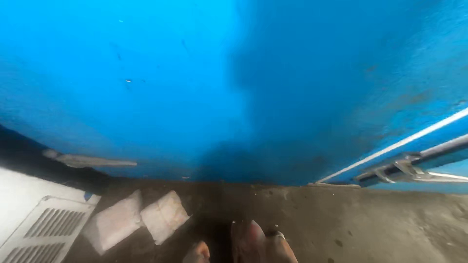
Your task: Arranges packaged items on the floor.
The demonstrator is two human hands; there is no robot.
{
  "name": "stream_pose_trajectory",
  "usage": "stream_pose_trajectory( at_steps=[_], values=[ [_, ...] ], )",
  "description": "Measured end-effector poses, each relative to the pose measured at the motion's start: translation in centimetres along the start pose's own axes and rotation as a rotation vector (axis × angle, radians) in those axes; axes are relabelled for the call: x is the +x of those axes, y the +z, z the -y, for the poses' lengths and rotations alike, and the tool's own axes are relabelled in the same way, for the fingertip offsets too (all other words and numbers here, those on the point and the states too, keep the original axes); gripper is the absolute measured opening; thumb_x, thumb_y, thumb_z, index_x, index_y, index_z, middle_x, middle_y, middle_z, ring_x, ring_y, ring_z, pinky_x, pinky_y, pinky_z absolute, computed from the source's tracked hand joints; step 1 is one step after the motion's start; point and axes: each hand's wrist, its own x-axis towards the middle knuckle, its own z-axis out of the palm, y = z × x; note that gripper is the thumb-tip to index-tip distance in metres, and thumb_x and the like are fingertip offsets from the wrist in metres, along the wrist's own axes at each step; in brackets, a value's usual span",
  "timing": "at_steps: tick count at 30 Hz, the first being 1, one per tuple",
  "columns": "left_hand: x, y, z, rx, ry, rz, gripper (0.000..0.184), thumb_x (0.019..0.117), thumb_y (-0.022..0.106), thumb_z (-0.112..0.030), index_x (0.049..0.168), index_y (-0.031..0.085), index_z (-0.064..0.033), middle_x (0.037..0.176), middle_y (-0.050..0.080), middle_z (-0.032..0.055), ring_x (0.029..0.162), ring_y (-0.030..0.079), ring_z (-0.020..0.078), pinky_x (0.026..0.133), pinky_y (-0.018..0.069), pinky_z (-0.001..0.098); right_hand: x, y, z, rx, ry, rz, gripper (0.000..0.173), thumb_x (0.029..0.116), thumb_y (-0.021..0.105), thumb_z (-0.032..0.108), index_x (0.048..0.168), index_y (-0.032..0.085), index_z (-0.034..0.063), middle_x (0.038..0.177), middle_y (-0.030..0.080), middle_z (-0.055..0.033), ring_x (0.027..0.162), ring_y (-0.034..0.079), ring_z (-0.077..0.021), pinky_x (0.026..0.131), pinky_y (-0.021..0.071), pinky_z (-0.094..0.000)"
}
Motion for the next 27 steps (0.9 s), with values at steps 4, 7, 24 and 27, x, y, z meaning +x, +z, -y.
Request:
stream_pose_trajectory(
  at_steps=[4,7,24,27],
  values=[
    [1.7,3.3,-3.2,-0.189,-0.02,0.103,0.022,0.101,0.055,-0.006,0.114,0.071,0.0046,0.111,0.069,0.0226,0.102,0.066,0.0318,0.092,0.053,0.0486,1.1,-0.2,-1.3,0.095,-0.039,-0.001,0.04,0.0968,0.058,0.032,0.109,0.072,-0.0028,0.12,0.069,-0.0261,0.117,0.064,-0.0442,0.098,0.0467,-0.0671],
    [3.5,6.1,-4.8,-0.155,-0.095,0.108,0.023,0.0998,0.059,-0.014,0.109,0.075,0.0,0.11,0.072,0.0203,0.104,0.07,0.0333,0.093,0.0552,0.0521,2.2,0.4,-2.5,0.13,-0.089,0.01,0.04,0.0965,0.059,0.035,0.107,0.072,-0.0011,0.116,0.07,-0.0252,0.114,0.065,-0.0441,0.096,0.0473,-0.0672],
    [2.3,11.9,-3.7,-0.104,0.013,-0.401,0.026,0.0893,0.067,-0.006,0.114,0.073,0.0015,0.109,0.074,0.0219,0.104,0.072,0.0374,0.096,0.0553,0.0564,2.6,0.5,-3.3,0.119,-0.178,0.086,0.046,0.0883,0.069,0.049,0.109,0.072,0.0083,0.109,0.072,-0.0179,0.107,0.068,-0.0385,0.091,0.0516,-0.0654],
    [3.8,13.1,-2.9,-0.238,-0.039,-0.478,0.013,0.0914,0.066,-0.009,0.086,0.075,-0.002,0.089,0.075,0.0151,0.089,0.072,0.0296,0.085,0.057,0.0533,2.4,0.4,-2.9,0.049,-0.225,0.085,0.048,0.0883,0.068,0.051,0.111,0.07,0.0089,0.111,0.071,-0.0179,0.109,0.067,-0.0397,0.09,0.0516,-0.0665]
  ],
)
